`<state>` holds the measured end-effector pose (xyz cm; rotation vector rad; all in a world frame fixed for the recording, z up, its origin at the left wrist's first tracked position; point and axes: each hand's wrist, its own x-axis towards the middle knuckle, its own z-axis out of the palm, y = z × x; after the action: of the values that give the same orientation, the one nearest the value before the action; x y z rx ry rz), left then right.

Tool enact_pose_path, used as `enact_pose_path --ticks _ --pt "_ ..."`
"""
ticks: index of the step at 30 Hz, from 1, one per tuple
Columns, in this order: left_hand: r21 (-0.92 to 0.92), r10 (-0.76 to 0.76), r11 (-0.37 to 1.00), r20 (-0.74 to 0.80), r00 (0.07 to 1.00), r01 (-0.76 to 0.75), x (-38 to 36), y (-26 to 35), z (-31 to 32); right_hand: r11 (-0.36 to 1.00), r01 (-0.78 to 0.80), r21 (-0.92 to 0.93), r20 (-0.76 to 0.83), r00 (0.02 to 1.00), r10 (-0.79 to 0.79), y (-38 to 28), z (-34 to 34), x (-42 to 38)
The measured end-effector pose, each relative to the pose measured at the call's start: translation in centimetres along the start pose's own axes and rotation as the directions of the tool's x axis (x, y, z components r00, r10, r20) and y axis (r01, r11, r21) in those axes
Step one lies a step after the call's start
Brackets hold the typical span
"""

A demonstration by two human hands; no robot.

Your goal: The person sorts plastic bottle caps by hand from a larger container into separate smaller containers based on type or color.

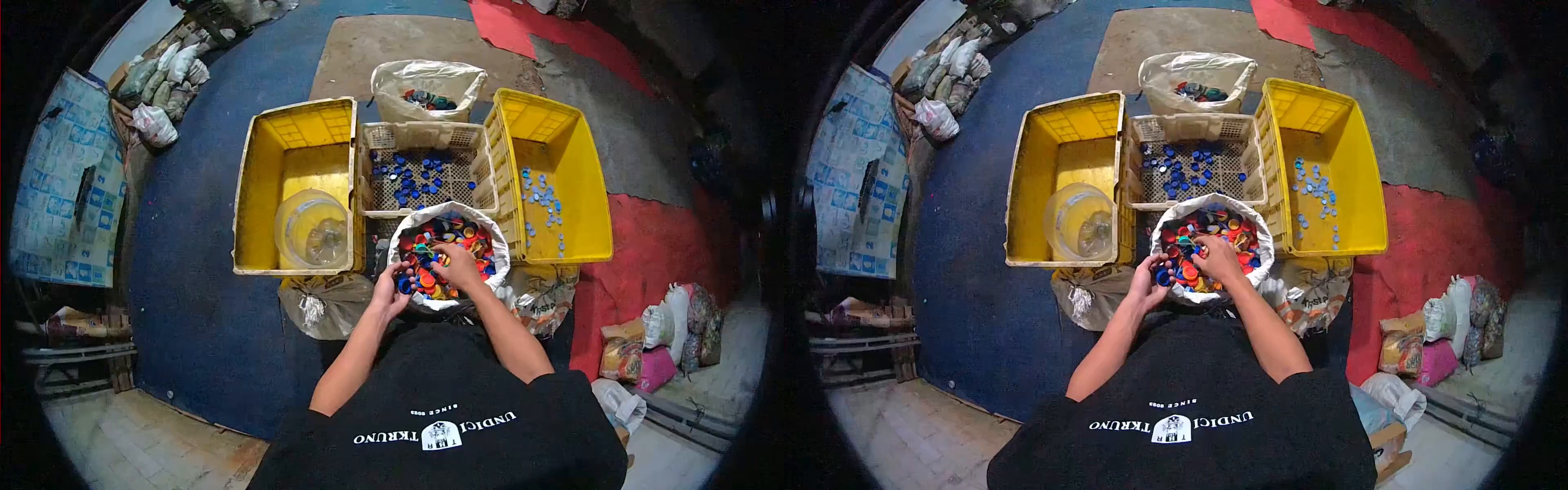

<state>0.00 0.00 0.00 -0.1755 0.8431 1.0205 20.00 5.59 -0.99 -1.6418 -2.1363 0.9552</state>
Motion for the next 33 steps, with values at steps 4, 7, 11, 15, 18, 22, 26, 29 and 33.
enact_pose_path --ticks 4,7,11,15,18,22,26,29,33 --pt "0.014 -0.013 1.0 0.006 1.0 0.013 0.6 1.2 2.0 0.775 0.058 0.629 -0.198 0.976 0.088 -0.5 -0.6 1.5" --pt "-0.047 -0.065 0.997 0.068 0.996 0.068 0.7 -0.1 4.0 0.529 -0.04 0.847 -0.12 0.957 0.264 -1.5 -3.7 -0.7" --pt "-0.115 -0.144 0.981 0.126 0.982 0.158 1.1 -0.6 5.4 0.759 0.073 0.647 -0.161 0.986 0.042 -2.5 -3.2 -2.9" --pt "-0.05 -0.126 0.991 0.024 0.992 0.127 0.6 -0.4 6.8 0.862 0.1 0.497 -0.199 0.98 0.001 -0.8 -1.5 -3.1" --pt "0.046 -0.107 0.993 0.015 0.994 0.106 2.7 0.8 6.7 0.686 -0.087 0.722 -0.042 0.985 0.169 -1.8 -2.0 -1.9" --pt "-0.026 -0.13 0.989 0.285 0.95 0.143 7.2 6.5 11.9 0.759 0.047 0.649 -0.236 0.961 0.142 -2.1 -4.1 4.9" --pt "0.06 0.09 0.994 0.012 0.996 -0.09 6.7 10.4 17.3 0.519 -0.05 0.853 -0.174 0.911 0.375 -1.8 -6.7 10.8" --pt "0.175 0.248 0.956 -0.051 0.967 -0.236 6.8 9.9 14.7 0.505 -0.139 0.852 -0.088 0.912 0.4 -2.3 -8.8 8.2" --pt "0.379 0.253 0.889 0.062 0.966 -0.257 5.1 7.2 7.9 0.627 -0.138 0.767 -0.128 0.924 0.361 1.1 -6.7 2.4"
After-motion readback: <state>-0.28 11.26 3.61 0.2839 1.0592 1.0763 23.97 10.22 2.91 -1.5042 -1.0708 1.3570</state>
